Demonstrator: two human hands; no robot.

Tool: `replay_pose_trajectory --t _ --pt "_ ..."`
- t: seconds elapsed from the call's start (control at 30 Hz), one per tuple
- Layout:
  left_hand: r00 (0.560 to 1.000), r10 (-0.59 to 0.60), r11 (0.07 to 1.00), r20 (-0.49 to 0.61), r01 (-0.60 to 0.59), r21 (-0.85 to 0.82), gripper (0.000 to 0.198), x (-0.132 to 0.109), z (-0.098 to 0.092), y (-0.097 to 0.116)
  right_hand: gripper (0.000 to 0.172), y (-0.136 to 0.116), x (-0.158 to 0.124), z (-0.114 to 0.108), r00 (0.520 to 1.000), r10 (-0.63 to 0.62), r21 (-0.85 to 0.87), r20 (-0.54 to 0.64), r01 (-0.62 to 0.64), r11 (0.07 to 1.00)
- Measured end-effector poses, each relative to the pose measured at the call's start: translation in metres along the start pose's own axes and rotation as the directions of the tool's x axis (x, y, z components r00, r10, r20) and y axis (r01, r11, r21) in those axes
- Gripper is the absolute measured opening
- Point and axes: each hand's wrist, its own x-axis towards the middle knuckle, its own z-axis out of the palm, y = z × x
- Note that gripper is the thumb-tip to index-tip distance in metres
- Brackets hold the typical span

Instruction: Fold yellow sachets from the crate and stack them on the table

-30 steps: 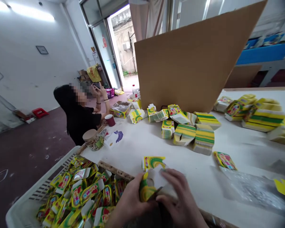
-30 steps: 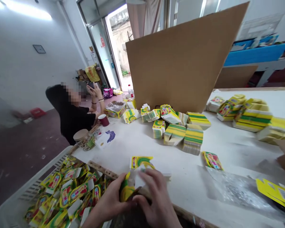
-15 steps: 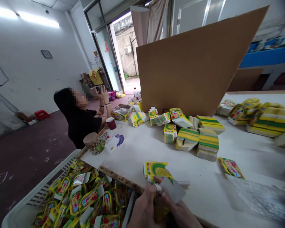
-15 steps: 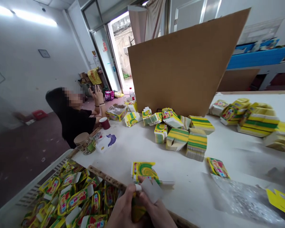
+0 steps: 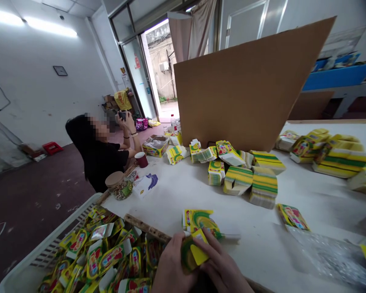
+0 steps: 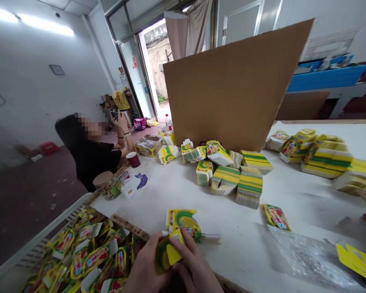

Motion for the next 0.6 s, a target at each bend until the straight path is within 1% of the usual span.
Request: replay_pose_trajectory --t 0.07,0.17,0.23,0.27,0.3,0.37,0.47,0.5,0.53,0.57,0.6 --pt "1.000 -0.008 1.000 0.023 0.009 -0.007 0.053 -0.001 -0.010 0.005 0.041 -0.002 0.001 -0.007 0.999 -0.009 -0.013 0.049 0.009 1.000" --pt "0.997 0.002 0.999 0.078 0.002 -0.052 0.047 -0.002 -0.021 0.012 0.027 -0.011 0.005 -0.024 0.994 0.018 0.000 0.109 -0.018 1.000" --pt "0.994 0.025 0.999 0.105 -0.020 -0.049 0.051 -0.001 -0.026 0.016 0.023 -0.020 0.009 -0.035 0.982 0.030 0.011 0.185 -0.032 0.999" --pt "0.994 0.043 0.999 0.104 -0.040 -0.025 0.054 0.000 -0.026 0.019 0.022 -0.024 0.011 -0.038 0.978 0.036 0.014 0.203 -0.040 0.999" --pt "0.994 0.063 0.998 0.092 -0.064 0.007 0.056 0.001 -0.025 0.021 0.022 -0.028 0.012 -0.039 0.979 0.046 0.017 0.197 -0.051 0.999" --pt "0.993 0.103 0.992 0.052 -0.107 0.071 0.055 0.003 -0.021 0.022 0.028 -0.035 0.012 -0.035 0.990 0.085 0.036 0.114 -0.089 0.995" --pt "0.990 0.132 0.984 0.045 -0.136 0.111 0.053 0.003 -0.017 0.015 0.055 -0.036 0.010 -0.025 0.990 0.137 0.109 0.010 -0.137 0.985" --pt "0.991 0.125 0.984 0.045 -0.130 0.119 0.052 0.001 -0.021 0.008 0.063 -0.035 0.009 -0.025 0.988 0.156 0.128 -0.004 -0.154 0.980" --pt "0.994 0.106 0.984 0.032 -0.110 0.138 0.052 -0.002 -0.028 -0.002 0.065 -0.032 0.009 -0.026 0.984 0.177 0.128 -0.017 -0.174 0.976" --pt "0.997 0.076 0.982 -0.001 -0.074 0.174 0.052 -0.005 -0.039 -0.015 0.060 -0.028 0.010 -0.029 0.978 0.205 0.093 -0.036 -0.201 0.975" --pt "0.996 0.044 0.973 -0.078 -0.025 0.229 0.053 -0.009 -0.053 -0.030 0.049 -0.024 0.011 -0.034 0.969 0.238 0.028 -0.066 -0.237 0.971"
